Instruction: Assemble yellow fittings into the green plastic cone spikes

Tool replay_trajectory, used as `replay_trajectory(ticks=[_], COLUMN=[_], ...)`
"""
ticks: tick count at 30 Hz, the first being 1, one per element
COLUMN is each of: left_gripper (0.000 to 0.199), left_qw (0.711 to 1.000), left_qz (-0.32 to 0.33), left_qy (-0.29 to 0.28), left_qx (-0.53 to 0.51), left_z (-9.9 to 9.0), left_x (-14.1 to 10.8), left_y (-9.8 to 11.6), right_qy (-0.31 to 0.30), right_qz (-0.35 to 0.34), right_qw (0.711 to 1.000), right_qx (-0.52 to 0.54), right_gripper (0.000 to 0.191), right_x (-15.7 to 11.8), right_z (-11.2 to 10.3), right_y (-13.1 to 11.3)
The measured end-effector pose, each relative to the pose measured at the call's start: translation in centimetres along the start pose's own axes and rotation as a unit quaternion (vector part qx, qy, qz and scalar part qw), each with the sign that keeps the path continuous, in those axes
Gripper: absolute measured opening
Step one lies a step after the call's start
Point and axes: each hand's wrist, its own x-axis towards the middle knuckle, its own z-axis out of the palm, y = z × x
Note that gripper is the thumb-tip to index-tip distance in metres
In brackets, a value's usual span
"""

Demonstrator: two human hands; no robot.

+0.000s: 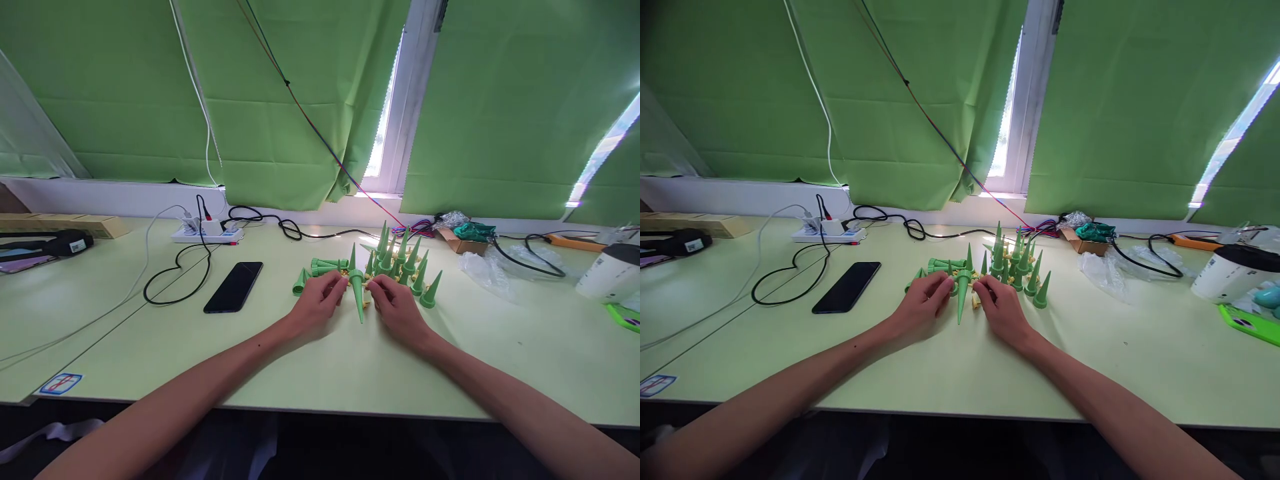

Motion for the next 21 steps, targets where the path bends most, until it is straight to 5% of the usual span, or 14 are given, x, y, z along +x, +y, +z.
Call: replay_trajectory(ticks=[9,21], left_gripper=[0.056,0.042], left_qw=[0.995,0.99], left_qz=[-0.013,0.045], left_qy=[-0.088,-0.08], left_qx=[0.047,0.104], left_z=[-0.2,-0.3], left_x=[-0.1,0.1], left_y=[-0.4,-1.0], right_qy=[-0.042,-0.08], right_qz=[-0.013,-0.018], right_qw=[0.998,0.996], right_qx=[0.038,0.018], right_gripper=[0.032,0.04], right_x=[-0.3,-0.3], right_z=[0.1,0.3], right_y=[0.5,0.8])
